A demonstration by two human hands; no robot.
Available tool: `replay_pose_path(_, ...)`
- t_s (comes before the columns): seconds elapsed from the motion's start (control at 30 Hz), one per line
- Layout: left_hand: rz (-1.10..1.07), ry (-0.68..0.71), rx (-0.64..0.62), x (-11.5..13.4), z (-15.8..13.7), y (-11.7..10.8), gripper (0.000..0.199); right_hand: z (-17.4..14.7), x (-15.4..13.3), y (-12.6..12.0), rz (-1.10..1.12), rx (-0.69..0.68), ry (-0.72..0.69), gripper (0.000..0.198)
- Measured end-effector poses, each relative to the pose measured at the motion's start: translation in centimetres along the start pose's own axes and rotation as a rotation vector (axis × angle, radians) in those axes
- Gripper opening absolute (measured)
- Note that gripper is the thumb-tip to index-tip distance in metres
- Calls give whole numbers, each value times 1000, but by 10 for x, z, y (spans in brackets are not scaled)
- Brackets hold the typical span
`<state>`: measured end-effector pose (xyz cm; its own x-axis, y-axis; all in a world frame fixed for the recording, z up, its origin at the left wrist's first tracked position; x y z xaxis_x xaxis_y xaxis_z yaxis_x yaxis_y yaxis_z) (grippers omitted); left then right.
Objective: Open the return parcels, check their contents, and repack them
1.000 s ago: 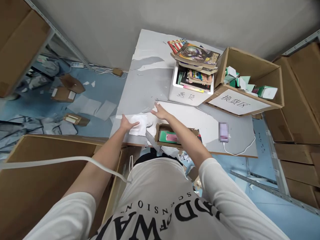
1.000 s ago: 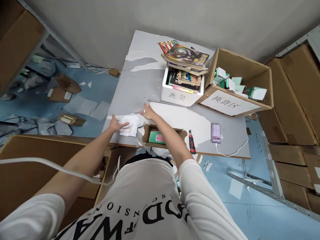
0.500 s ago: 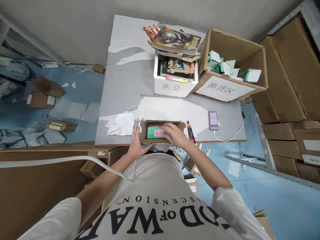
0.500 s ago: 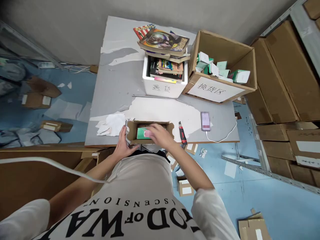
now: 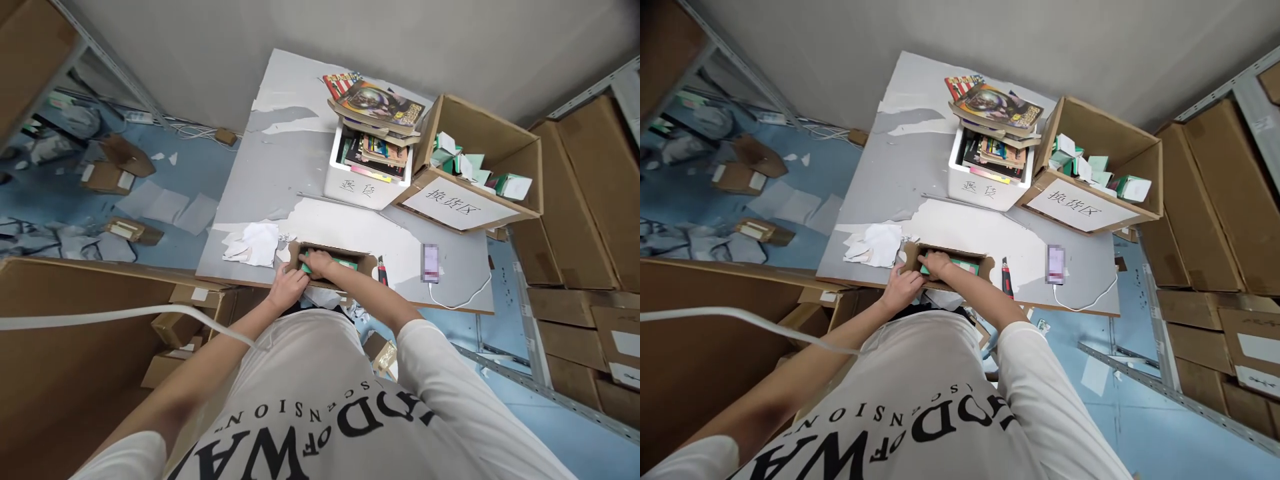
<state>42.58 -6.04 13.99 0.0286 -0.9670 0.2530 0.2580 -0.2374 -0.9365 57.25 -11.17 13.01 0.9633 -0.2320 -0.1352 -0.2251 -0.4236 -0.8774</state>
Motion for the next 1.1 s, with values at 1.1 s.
replay_pose_path(1.1,-64,-137,174,-43,112,-6,50,-133,55,41,628,970,254,43)
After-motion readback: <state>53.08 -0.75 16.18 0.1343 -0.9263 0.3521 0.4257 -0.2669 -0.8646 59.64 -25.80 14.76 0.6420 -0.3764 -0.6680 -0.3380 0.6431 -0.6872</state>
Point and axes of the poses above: each hand's wrist, its own z-axis towards the middle knuckle, its own y-axis out of the palm, x = y × z, the point moved 1 cm from there along z, towards the middle knuckle, and after that the axes turned 9 degrees about x, right-handed, at the moved point
